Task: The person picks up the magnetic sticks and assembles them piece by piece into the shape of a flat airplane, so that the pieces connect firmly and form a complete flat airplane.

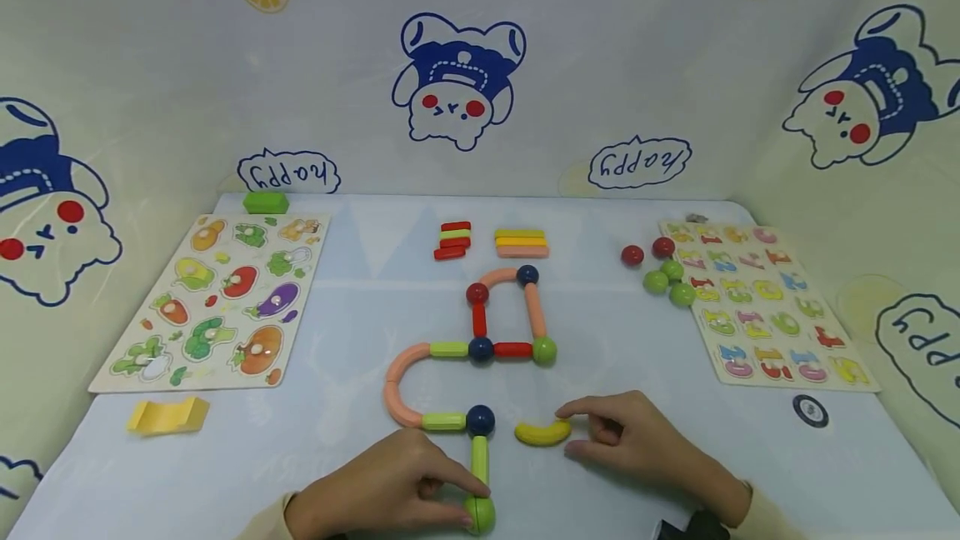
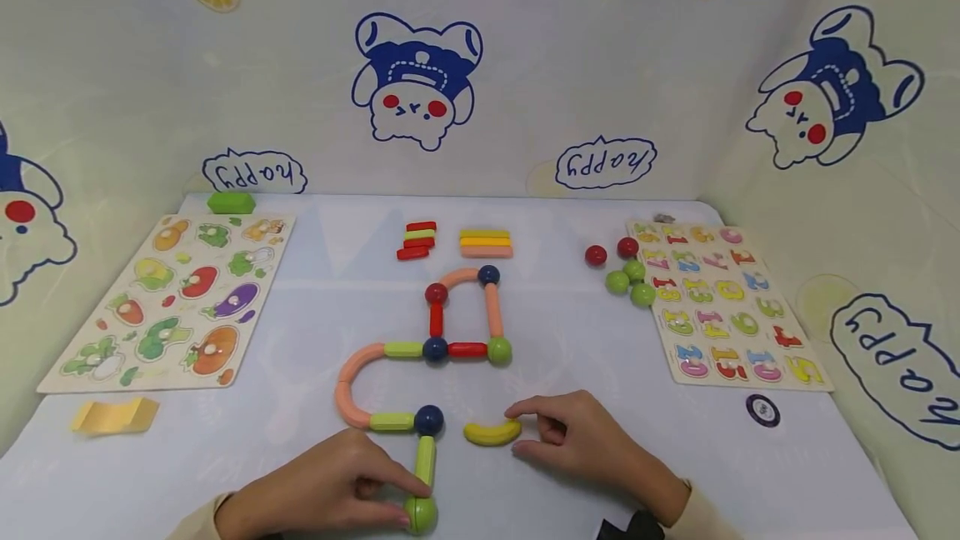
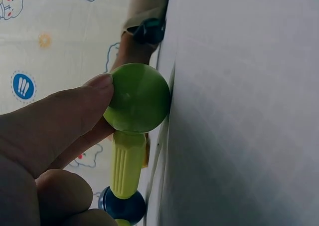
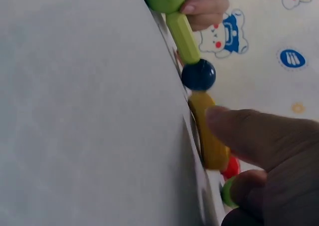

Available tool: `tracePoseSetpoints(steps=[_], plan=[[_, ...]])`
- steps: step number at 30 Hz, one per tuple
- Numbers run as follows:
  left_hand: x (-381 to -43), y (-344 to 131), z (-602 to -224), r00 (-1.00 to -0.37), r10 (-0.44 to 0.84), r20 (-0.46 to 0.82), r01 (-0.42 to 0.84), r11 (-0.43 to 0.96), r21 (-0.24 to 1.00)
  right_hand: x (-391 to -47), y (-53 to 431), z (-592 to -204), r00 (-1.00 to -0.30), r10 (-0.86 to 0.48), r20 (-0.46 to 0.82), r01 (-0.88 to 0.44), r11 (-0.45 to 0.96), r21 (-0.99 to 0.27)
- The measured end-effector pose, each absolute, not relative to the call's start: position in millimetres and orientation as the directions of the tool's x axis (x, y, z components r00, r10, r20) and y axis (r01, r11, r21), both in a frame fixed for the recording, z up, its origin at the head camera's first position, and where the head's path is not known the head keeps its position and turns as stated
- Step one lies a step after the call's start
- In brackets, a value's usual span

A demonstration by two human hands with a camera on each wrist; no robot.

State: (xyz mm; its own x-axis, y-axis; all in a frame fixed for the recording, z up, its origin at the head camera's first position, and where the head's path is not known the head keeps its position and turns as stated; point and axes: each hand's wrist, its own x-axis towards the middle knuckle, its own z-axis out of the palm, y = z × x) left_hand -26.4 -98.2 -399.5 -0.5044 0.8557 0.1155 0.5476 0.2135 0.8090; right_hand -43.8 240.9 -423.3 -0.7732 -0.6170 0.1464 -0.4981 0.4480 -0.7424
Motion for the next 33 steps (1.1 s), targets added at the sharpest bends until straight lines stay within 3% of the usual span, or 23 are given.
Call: tracePoseSetpoints(steps=[8, 11, 18, 33], plan=[[-27.7, -97.3, -397.2, -0.507, 0.856, 0.1, 0.551, 0.232, 0.802, -35.7, 220.9, -418.6, -0.791, -0.602, 0.105, -0.504, 0.545, -0.67], [-27.0, -96.7, -397.0, -0.51, 0.855, 0.093, 0.544, 0.237, 0.805, -29.8, 216.1, -417.5, -0.746, -0.663, 0.07, -0.463, 0.44, -0.769], [-25.0, -96.4, -398.3, -0.523, 0.844, 0.117, 0.552, 0.232, 0.801, -15.0, 204.2, -413.3, -0.542, -0.84, -0.02, -0.258, 0.189, -0.948], [-24.7, -95.3, -396.8, -0.52, 0.846, 0.115, 0.554, 0.232, 0.799, -3.6, 190.4, -404.5, -0.495, -0.866, -0.072, -0.217, 0.204, -0.955]])
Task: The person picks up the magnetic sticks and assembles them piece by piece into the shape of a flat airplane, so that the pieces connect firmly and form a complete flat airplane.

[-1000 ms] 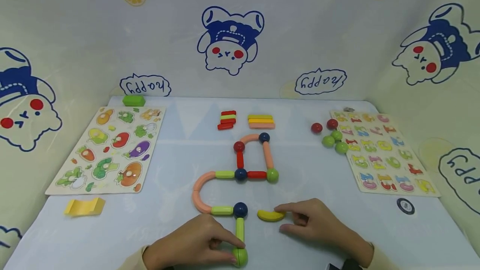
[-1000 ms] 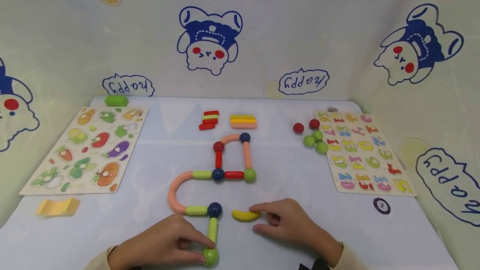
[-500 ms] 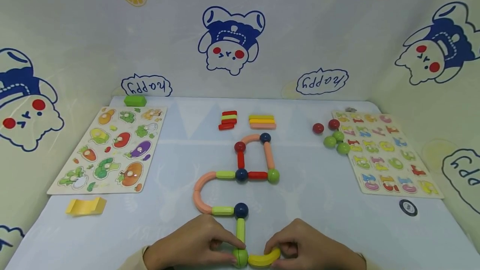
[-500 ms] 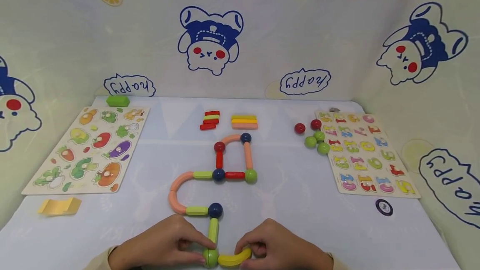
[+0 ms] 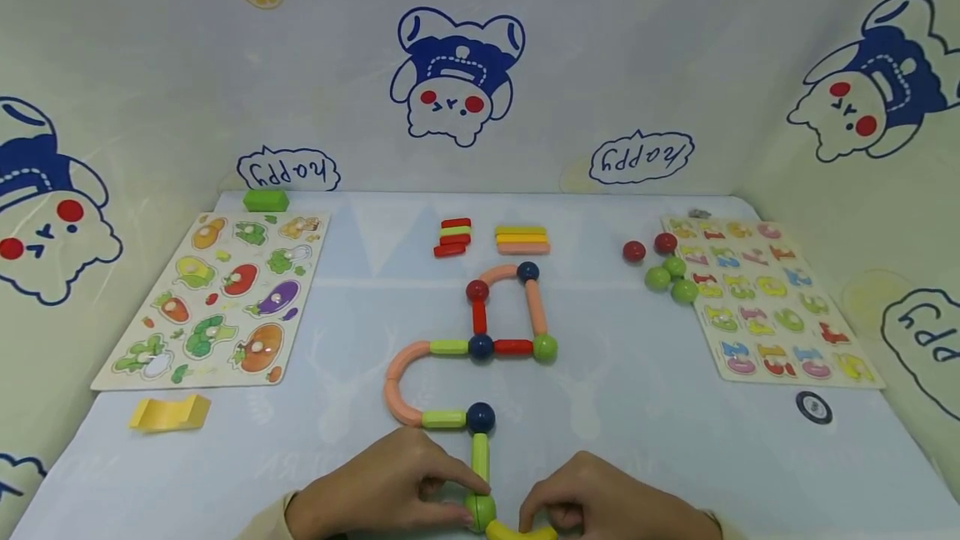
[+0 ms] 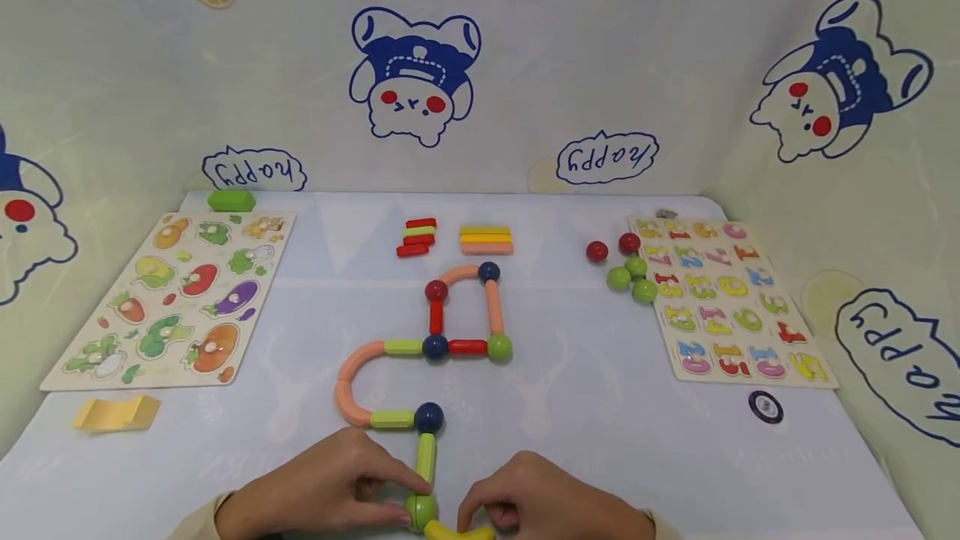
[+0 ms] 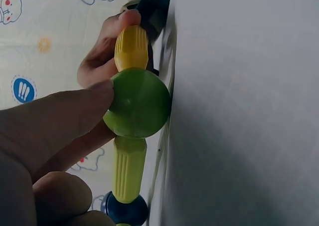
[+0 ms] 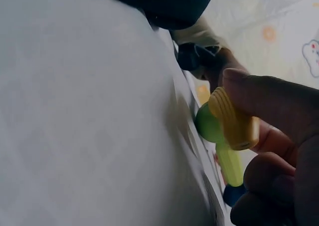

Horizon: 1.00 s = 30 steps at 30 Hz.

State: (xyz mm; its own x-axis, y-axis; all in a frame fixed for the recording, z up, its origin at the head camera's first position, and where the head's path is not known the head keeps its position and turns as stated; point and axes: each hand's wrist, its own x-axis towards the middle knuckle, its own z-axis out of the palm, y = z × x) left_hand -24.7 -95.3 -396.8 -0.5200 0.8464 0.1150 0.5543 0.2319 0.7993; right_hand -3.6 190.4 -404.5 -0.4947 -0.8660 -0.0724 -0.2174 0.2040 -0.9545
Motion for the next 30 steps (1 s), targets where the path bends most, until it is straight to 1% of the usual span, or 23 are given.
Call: tracePoseSetpoints(steps=[4, 6, 9, 12, 15, 18, 23, 24, 26, 28, 30], plan=[[-23.1, -93.9, -396.1, -0.511, 0.847, 0.144, 0.577, 0.214, 0.788, -3.3, 190.0, -405.8, -0.507, -0.858, -0.086, -0.234, 0.233, -0.944], [-20.7, -92.2, -395.7, -0.498, 0.851, 0.166, 0.591, 0.192, 0.783, -3.0, 190.3, -407.0, -0.515, -0.851, -0.104, -0.218, 0.247, -0.944], [-16.6, -89.1, -395.5, -0.476, 0.856, 0.204, 0.622, 0.164, 0.766, -2.7, 191.0, -409.1, -0.521, -0.848, -0.095, -0.22, 0.241, -0.945], [-13.9, -85.8, -395.1, -0.464, 0.855, 0.232, 0.649, 0.15, 0.746, -2.6, 191.1, -411.4, -0.525, -0.849, -0.063, -0.251, 0.225, -0.942], [-12.2, -82.1, -395.4, -0.455, 0.862, 0.224, 0.639, 0.14, 0.757, -2.3, 191.0, -412.7, -0.526, -0.85, -0.036, -0.28, 0.212, -0.936], [-9.3, -78.0, -398.4, -0.437, 0.873, 0.217, 0.638, 0.131, 0.759, -1.4, 190.2, -412.8, -0.528, -0.849, -0.032, -0.279, 0.209, -0.937], [-5.5, -75.0, -403.3, -0.44, 0.879, 0.184, 0.611, 0.143, 0.778, -1.9, 190.8, -410.6, -0.548, -0.834, -0.061, -0.219, 0.213, -0.952], [-5.4, -75.0, -402.9, -0.444, 0.879, 0.171, 0.595, 0.147, 0.79, -3.5, 192.1, -410.4, -0.559, -0.828, -0.044, -0.239, 0.212, -0.947], [-5.6, -75.1, -402.0, -0.448, 0.881, 0.15, 0.575, 0.156, 0.803, -9.0, 197.4, -408.1, -0.604, -0.797, -0.006, -0.297, 0.232, -0.926], [-6.0, -74.9, -401.2, -0.454, 0.882, 0.129, 0.555, 0.166, 0.815, -17.9, 207.1, -404.6, -0.675, -0.737, 0.037, -0.375, 0.299, -0.878], [-5.9, -74.7, -400.9, -0.455, 0.883, 0.112, 0.54, 0.174, 0.824, -30.5, 221.7, -399.8, -0.761, -0.641, 0.098, -0.443, 0.403, -0.801]])
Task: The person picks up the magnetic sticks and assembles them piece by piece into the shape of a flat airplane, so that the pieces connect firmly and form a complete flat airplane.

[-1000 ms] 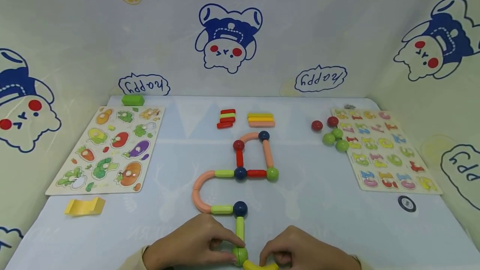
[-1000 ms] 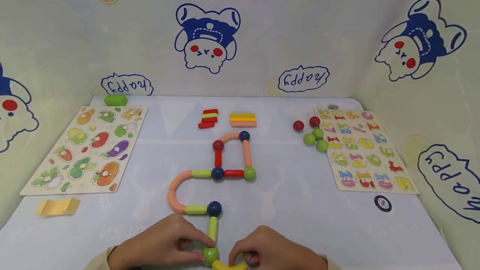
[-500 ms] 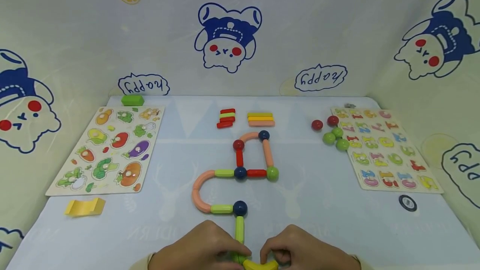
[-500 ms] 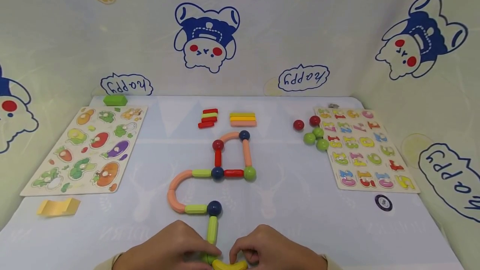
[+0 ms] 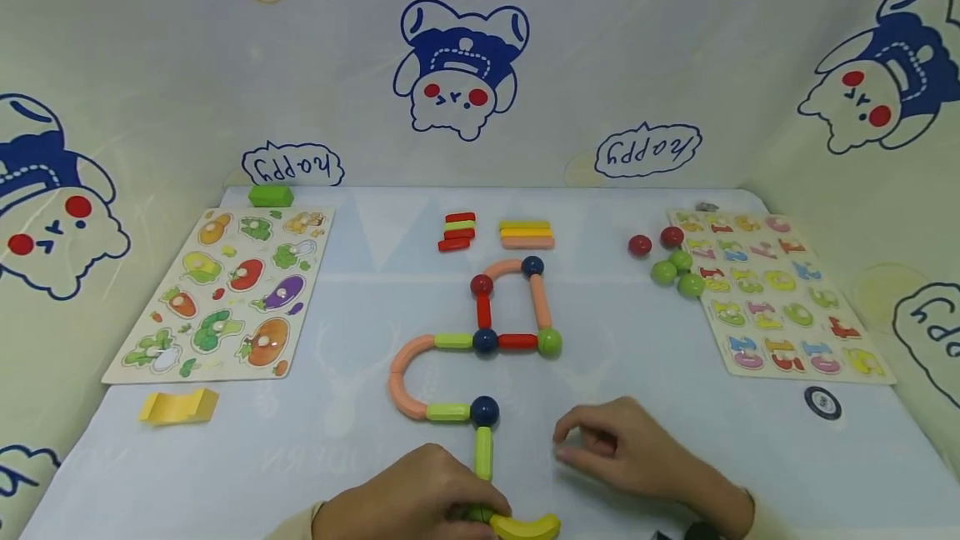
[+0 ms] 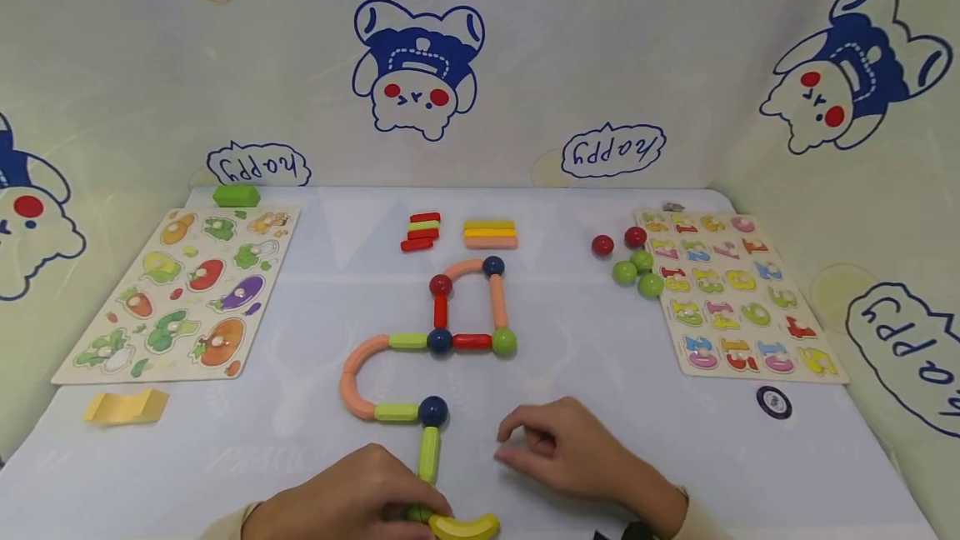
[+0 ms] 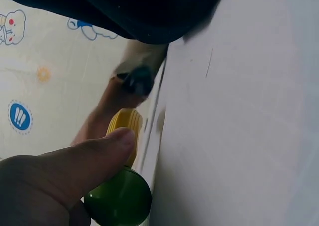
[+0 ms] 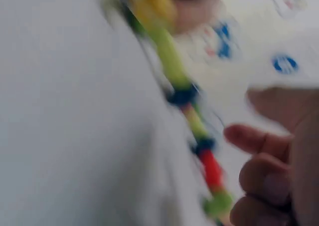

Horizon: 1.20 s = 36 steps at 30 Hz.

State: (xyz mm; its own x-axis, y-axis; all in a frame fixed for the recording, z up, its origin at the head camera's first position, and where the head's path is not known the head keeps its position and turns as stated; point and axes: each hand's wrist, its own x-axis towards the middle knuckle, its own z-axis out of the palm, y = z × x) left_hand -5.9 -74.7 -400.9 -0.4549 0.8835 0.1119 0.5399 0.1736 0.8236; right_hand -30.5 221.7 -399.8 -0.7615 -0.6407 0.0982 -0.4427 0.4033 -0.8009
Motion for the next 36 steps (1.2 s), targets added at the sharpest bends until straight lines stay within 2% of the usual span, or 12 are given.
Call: tracePoseSetpoints(steps=[3, 5, 8, 13, 17, 26, 36], plan=[[-6.2, -74.8, -401.2, -0.457, 0.884, 0.102, 0.526, 0.176, 0.832, -54.6, 253.0, -391.6, -0.887, -0.431, 0.163, -0.42, 0.609, -0.673], [-5.9, -75.2, -401.6, -0.454, 0.885, 0.103, 0.522, 0.171, 0.836, -73.1, 277.9, -388.7, -0.934, -0.278, 0.224, -0.357, 0.724, -0.59], [-5.6, -75.8, -402.2, -0.448, 0.888, 0.109, 0.523, 0.161, 0.837, -99.6, 315.1, -388.9, -0.954, -0.089, 0.286, -0.229, 0.83, -0.509], [-6.5, -75.7, -402.9, -0.444, 0.889, 0.11, 0.533, 0.163, 0.83, -126.5, 355.1, -393.7, -0.971, 0.094, 0.218, -0.029, 0.866, -0.5], [-7.6, -74.5, -403.0, -0.454, 0.885, 0.101, 0.53, 0.177, 0.829, -133.9, 364.7, -399.6, -0.978, 0.137, 0.159, 0.037, 0.857, -0.514], [-8.1, -74.7, -401.3, -0.459, 0.88, 0.121, 0.542, 0.17, 0.823, -138.6, 361.8, -406.1, -0.968, 0.196, 0.153, 0.103, 0.876, -0.471], [-6.4, -77.8, -400.8, -0.455, 0.881, 0.131, 0.522, 0.144, 0.841, -116.4, 357.6, -395.8, -0.974, 0.212, 0.079, 0.145, 0.853, -0.501]])
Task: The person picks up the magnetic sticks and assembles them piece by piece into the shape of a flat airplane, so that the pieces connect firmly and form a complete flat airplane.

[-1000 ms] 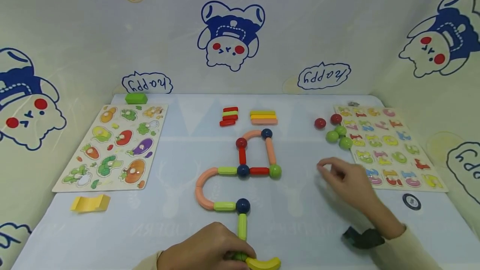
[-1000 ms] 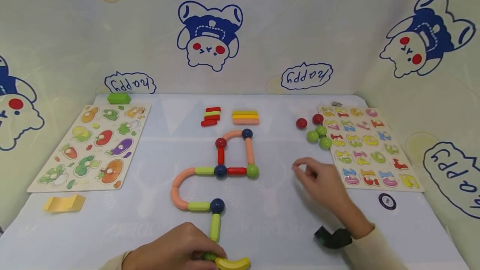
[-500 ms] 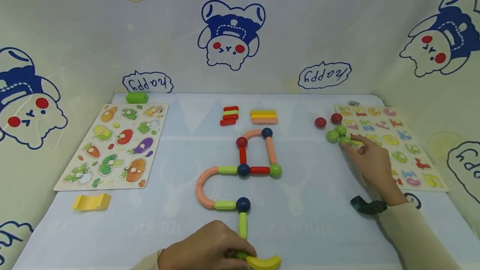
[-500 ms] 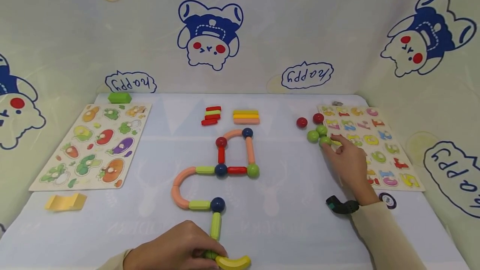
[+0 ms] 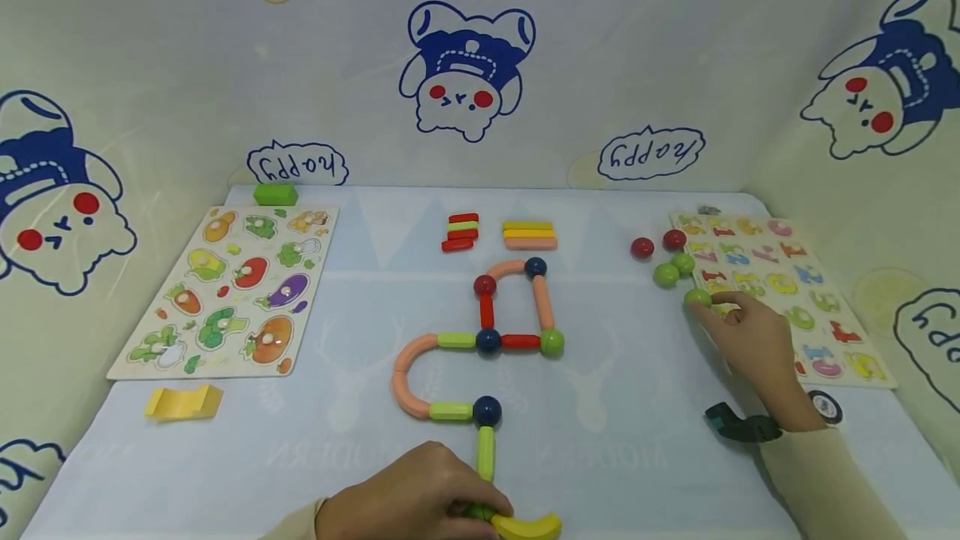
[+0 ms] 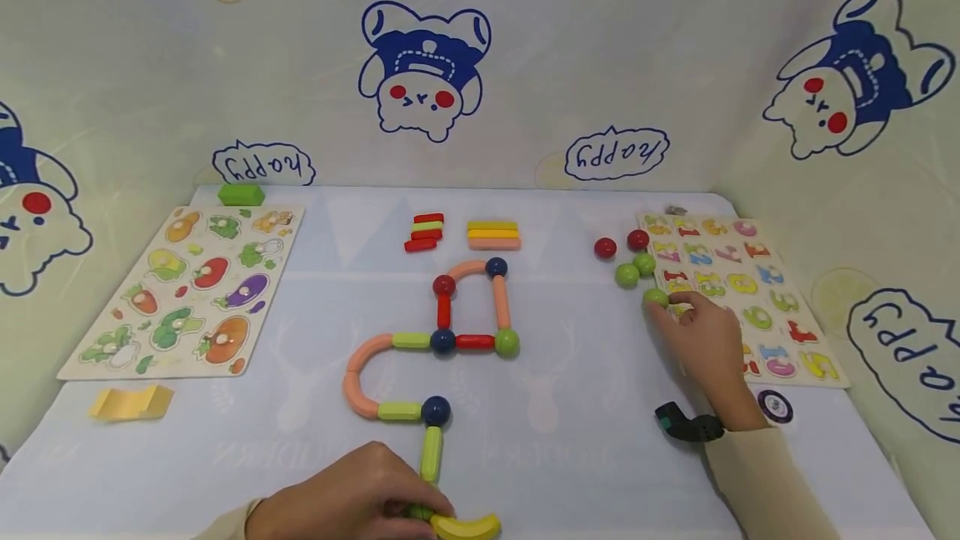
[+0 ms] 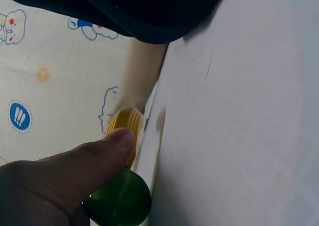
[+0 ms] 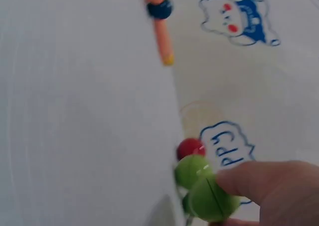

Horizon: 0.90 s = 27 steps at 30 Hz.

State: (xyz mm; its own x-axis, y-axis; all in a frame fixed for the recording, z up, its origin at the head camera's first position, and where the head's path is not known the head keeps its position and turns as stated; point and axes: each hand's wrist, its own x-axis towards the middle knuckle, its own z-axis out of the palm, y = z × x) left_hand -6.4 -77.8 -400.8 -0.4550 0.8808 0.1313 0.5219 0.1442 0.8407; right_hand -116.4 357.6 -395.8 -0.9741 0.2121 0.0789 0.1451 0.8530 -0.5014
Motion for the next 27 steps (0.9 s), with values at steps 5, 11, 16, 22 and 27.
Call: tracePoseSetpoints(steps=[5, 11, 16, 22, 27], plan=[[-6.5, -78.3, -400.7, -0.45, 0.883, 0.134, 0.52, 0.137, 0.843, -98.6, 338.6, -390.4, -0.998, 0.006, 0.066, -0.031, 0.842, -0.539], [-6.4, -78.7, -402.2, -0.452, 0.882, 0.134, 0.51, 0.132, 0.85, -78.5, 287.2, -398.2, -0.907, -0.419, 0.033, -0.347, 0.703, -0.621], [-6.5, -77.6, -402.9, -0.453, 0.882, 0.126, 0.505, 0.137, 0.852, -62.0, 260.8, -395.6, -0.78, -0.623, -0.058, -0.404, 0.572, -0.714], [-6.9, -76.6, -403.5, -0.456, 0.88, 0.132, 0.516, 0.141, 0.845, -46.7, 247.5, -386.9, -0.565, -0.811, -0.149, -0.347, 0.397, -0.85], [-6.7, -75.8, -404.5, -0.463, 0.871, 0.168, 0.554, 0.136, 0.822, -37.2, 238.5, -385.0, -0.438, -0.879, -0.188, -0.29, 0.336, -0.896]])
